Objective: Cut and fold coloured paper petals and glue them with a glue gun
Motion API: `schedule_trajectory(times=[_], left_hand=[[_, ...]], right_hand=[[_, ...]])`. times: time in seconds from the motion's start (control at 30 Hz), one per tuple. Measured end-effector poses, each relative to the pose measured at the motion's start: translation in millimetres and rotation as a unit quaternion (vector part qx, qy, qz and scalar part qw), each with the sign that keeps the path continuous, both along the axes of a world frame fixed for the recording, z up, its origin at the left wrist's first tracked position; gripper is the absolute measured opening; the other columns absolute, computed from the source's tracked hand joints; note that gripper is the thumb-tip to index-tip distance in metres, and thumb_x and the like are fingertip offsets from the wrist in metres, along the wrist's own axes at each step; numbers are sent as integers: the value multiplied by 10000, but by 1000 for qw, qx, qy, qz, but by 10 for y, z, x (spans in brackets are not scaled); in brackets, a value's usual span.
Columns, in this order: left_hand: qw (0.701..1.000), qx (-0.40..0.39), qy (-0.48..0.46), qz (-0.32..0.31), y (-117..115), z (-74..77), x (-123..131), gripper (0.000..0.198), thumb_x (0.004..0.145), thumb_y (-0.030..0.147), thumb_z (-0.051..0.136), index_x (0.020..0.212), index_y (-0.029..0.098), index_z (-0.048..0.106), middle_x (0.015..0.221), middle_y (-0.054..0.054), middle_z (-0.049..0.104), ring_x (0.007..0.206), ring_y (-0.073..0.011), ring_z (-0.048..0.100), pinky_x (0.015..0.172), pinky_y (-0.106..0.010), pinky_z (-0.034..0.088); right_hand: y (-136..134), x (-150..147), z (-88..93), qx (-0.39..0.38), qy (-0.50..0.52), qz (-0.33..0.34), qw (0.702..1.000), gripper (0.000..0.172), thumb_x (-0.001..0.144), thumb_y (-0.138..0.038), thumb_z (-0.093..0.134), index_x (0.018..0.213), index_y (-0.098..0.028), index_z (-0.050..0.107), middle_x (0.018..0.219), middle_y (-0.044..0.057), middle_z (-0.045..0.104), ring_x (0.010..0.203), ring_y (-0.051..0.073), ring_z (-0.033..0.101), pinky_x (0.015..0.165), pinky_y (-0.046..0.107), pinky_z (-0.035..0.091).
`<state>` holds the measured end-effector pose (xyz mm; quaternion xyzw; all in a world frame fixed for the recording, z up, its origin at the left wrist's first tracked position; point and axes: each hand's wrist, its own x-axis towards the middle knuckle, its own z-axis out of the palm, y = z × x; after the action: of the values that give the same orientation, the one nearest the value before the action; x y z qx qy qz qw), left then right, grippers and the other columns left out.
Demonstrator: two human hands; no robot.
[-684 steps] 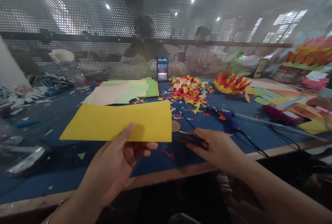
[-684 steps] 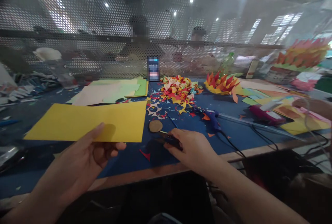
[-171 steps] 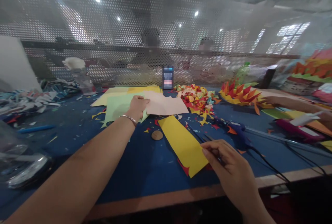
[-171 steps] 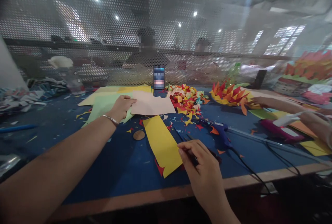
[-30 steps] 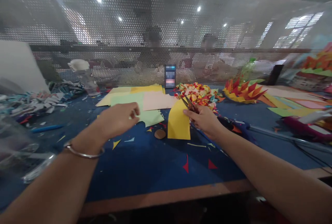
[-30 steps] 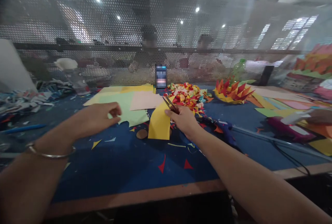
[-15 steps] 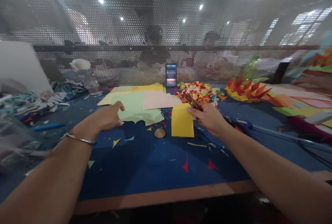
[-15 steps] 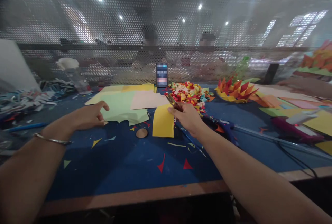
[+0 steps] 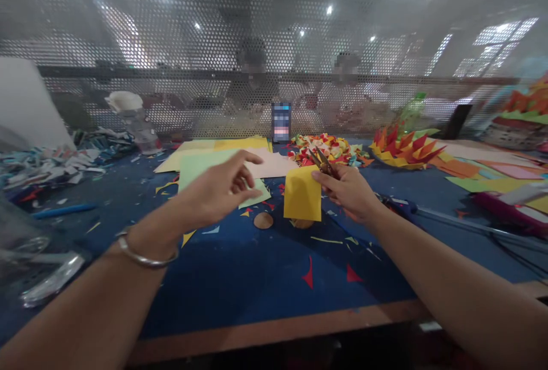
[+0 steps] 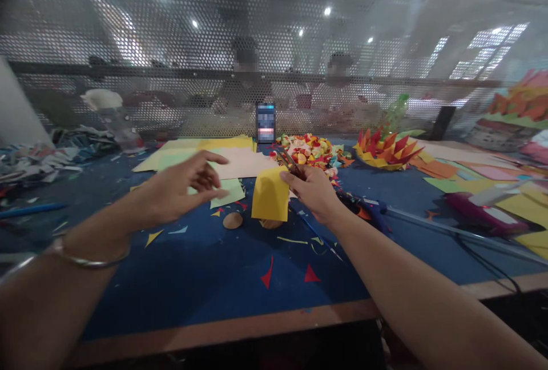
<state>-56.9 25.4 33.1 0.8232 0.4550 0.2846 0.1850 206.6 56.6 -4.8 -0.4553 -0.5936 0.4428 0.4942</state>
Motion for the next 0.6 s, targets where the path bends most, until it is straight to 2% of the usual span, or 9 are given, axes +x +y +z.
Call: schedule_trajectory(times=[0.07, 0.13, 0.27, 0.37, 0.43, 0.5, 0.6], left_hand=[[998, -29, -7, -55, 54, -154, 241, 480, 837, 298, 583, 1279, 227, 409, 884, -30, 640, 758, -169, 603, 679, -281, 472], [998, -30, 6, -58, 122, -285, 376, 485, 824, 181, 535, 1292, 213, 412, 869, -38, 651, 735, -168, 603, 674, -288, 461], [997, -43, 16, -58, 237, -408, 409, 592, 764, 57, 482, 1335, 182, 386, 968, -79, 665, 809, -184, 613, 733, -315, 467], [999, -23, -45, -16, 248, -401, 406, 519, 824, 124, 489, 1331, 193, 407, 1152, -114, 610, 885, -184, 610, 790, -333, 477], [992, -36, -120, 18, 211, -385, 444, 420, 882, 261, 499, 1291, 180, 445, 1153, -122, 608, 900, -190, 614, 792, -337, 485], [973, -104, -202, 27, 144, -374, 506, 408, 894, 398, 509, 1222, 156, 496, 1090, -124, 634, 867, -187, 629, 750, -317, 498], [918, -276, -284, -6, 20, -360, 597, 427, 857, 481, 565, 1123, 147, 578, 1004, -111, 676, 771, -158, 641, 672, -269, 493]], right_hand=[[9, 13, -7, 5, 9, -4, 1000, 296, 728, -406, 709, 740, -186, 511, 499, -98, 379, 379, 36, 243, 367, 215, 167], [22, 33, -15, 13, 20, -8, 1000, 283, 747, -383, 701, 735, -193, 491, 493, -97, 382, 366, 34, 256, 351, 209, 169], [42, 67, -20, 16, 48, 2, 999, 277, 765, -349, 700, 723, -199, 471, 500, -92, 401, 346, 25, 262, 333, 203, 175], [38, 73, -11, 20, 63, 14, 998, 286, 761, -353, 711, 715, -198, 476, 507, -90, 397, 347, 27, 270, 323, 201, 178], [25, 65, 2, 27, 73, 25, 997, 299, 749, -364, 726, 722, -199, 479, 515, -90, 396, 354, 29, 269, 319, 198, 176], [4, 50, 17, 28, 80, 37, 996, 310, 741, -373, 735, 734, -202, 477, 517, -92, 401, 357, 29, 260, 317, 196, 169], [-39, 16, 31, 21, 77, 60, 995, 320, 750, -378, 728, 725, -204, 461, 506, -99, 380, 366, 31, 248, 327, 194, 167]])
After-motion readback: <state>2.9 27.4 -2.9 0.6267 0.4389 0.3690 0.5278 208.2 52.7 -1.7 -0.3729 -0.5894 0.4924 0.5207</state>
